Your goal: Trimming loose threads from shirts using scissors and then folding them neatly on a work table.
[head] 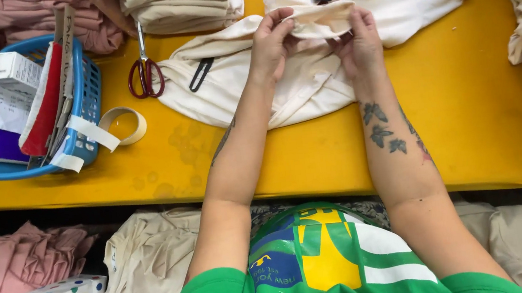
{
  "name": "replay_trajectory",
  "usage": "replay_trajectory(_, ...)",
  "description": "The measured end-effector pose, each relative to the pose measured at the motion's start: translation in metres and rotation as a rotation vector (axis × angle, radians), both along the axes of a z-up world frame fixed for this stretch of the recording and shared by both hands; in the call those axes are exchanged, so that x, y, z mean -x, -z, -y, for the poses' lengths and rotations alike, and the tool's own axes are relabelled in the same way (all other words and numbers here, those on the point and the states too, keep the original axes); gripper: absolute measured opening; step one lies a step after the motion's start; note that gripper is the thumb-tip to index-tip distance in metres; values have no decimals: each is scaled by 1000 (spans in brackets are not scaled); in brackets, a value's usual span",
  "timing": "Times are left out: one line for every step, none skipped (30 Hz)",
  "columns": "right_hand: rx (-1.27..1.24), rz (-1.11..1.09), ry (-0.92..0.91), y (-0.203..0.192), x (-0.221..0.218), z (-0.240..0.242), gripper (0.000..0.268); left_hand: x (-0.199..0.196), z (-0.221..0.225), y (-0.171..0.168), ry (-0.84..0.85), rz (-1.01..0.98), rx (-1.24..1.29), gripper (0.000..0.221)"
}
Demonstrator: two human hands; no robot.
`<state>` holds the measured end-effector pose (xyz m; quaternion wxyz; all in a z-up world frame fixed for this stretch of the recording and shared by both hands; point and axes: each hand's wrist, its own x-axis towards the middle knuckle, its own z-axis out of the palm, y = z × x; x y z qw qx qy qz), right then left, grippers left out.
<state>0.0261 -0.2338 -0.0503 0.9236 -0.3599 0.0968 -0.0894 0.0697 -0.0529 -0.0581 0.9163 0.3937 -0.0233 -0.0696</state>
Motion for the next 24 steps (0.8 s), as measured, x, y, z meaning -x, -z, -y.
replay_trajectory(0, 4, -1, 11, -12, 13, 20, -1, -1, 4, -1, 4, 0, 16)
replay_trajectory(-61, -10, 51, 22, -25, 25, 14, -2, -2, 9, 60, 3, 38, 18)
replay_trajectory(-124, -30, 100, 36, -36, 35, 8, -2, -5, 16, 117, -3, 75, 20)
replay_trajectory(-126, -32, 94, 22, -30, 31, 8, 2, -4, 17, 112, -4, 73, 20)
replay_trajectory(-67, -7, 90, 9, -23, 27, 11, 6, -4, 19, -60, 232, -517, 23)
replay_trajectory(-9, 18, 85, -4, -17, 23, 15, 11, -3, 21, -236, 462, -1109, 27)
replay_trajectory(-7, 12, 80, -9, -13, 20, 15, 13, -2, 18, -237, 453, -1109, 27)
replay_trajectory(10, -18, 16, -13, -10, 17, 16, 16, -1, 14, -88, 291, -827, 15)
replay_trajectory(28, -46, -51, -19, -8, 13, 18, 18, -1, 9, 50, 132, -540, 9)
replay_trajectory(30, -49, -59, -15, -8, 18, 18, 18, -3, 6, 43, 126, -538, 9)
replay_trajectory(134, -134, -65, -12, -10, 21, 19, 17, -7, 1, 153, 82, -155, 9)
replay_trajectory(237, -219, -72, -9, -12, 23, 21, 17, -11, -4, 258, 38, 229, 10)
replay_trajectory(238, -214, -77, -7, -14, 19, 21, 20, -6, -7, 253, 43, 228, 10)
replay_trajectory(293, -213, -117, -4, -17, 15, 19, 23, -2, -10, 225, 62, 321, 8)
replay_trajectory(350, -216, -158, -1, -18, 13, 20, 28, 3, -11, 196, 78, 416, 10)
replay_trajectory(353, -216, -162, -11, -10, 5, 20, 30, 2, -15, 191, 78, 419, 10)
replay_trajectory(393, -198, -291, -21, -2, -4, 27, 33, 1, -18, 252, 198, 460, 19)
replay_trajectory(433, -179, -420, -31, 6, -11, 43, 35, 0, -22, 311, 319, 501, 31)
replay_trajectory(432, -179, -419, -34, 8, -13, 43, 33, -3, -21, 311, 320, 500, 31)
replay_trajectory(486, -233, -417, -36, 10, -15, 44, 32, -6, -20, 358, 353, 539, 35)
replay_trajectory(538, -289, -415, -38, 13, -17, 47, 31, -9, -18, 406, 385, 577, 39)
replay_trajectory(535, -290, -413, -34, 11, -17, 47, 31, -10, -18, 408, 383, 575, 39)
replay_trajectory(504, -269, -336, -31, 9, -16, 41, 31, -10, -19, 367, 339, 543, 40)
replay_trajectory(473, -247, -258, -29, 7, -14, 41, 30, -10, -20, 325, 296, 511, 41)
